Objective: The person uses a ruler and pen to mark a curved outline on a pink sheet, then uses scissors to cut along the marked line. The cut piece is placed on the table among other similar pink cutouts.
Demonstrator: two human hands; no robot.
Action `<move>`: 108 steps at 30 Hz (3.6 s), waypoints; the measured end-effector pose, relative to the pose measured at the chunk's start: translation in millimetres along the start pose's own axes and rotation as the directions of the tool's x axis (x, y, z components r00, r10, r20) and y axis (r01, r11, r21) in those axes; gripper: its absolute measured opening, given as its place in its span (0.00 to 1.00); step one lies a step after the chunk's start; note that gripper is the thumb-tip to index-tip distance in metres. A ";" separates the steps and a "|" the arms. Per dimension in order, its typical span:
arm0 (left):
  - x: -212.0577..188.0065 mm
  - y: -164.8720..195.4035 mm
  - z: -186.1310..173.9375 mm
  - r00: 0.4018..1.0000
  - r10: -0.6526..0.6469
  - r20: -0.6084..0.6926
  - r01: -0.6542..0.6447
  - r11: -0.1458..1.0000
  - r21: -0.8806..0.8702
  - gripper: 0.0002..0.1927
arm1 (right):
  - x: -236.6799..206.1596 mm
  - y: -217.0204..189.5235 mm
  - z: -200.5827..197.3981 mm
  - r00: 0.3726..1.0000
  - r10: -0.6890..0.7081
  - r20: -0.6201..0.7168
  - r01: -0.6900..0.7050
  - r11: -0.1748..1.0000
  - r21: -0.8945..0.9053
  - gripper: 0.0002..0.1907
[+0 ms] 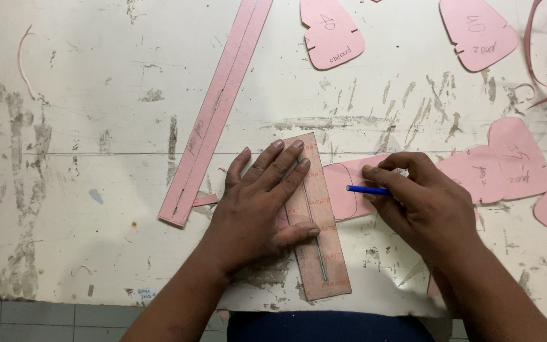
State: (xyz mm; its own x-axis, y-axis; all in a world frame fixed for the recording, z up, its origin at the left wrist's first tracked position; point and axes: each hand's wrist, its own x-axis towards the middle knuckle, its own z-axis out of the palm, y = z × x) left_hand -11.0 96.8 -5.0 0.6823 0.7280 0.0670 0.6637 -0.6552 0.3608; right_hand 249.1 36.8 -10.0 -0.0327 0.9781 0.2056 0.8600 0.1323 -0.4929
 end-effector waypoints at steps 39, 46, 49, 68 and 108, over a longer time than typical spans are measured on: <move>-9.4 -1.4 -4.9 1.000 0.001 -0.027 -0.002 0.999 -0.053 0.37 | -1.1 -27.1 18.9 0.919 0.265 0.292 -0.390 0.506 0.770 0.13; -9.0 -3.6 -5.2 1.000 0.003 -0.029 -0.005 0.998 -0.061 0.38 | 1.2 -31.0 21.9 0.947 0.225 0.231 -0.320 0.576 0.752 0.12; -8.9 -4.2 -4.1 1.000 0.006 -0.025 -0.007 0.999 -0.054 0.38 | 2.2 -30.9 22.4 0.962 0.190 0.197 -0.273 0.618 0.737 0.12; -8.9 -3.0 -6.4 0.999 0.003 -0.034 -0.005 0.998 -0.060 0.38 | -1.3 -23.0 27.8 0.961 0.185 0.206 -0.276 0.569 0.775 0.10; -12.1 -2.0 -0.5 0.999 0.008 -0.048 -0.011 0.999 -0.047 0.38 | -46.2 -33.6 17.5 0.992 0.077 0.098 -0.121 0.792 0.599 0.05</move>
State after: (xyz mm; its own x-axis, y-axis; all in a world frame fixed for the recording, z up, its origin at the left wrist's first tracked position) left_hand -20.7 89.4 -6.0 0.6724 0.7314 0.1142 0.6413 -0.6526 0.4035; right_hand 212.7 -10.0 -17.8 -0.0157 0.9964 0.0831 0.3801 0.0828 -0.9212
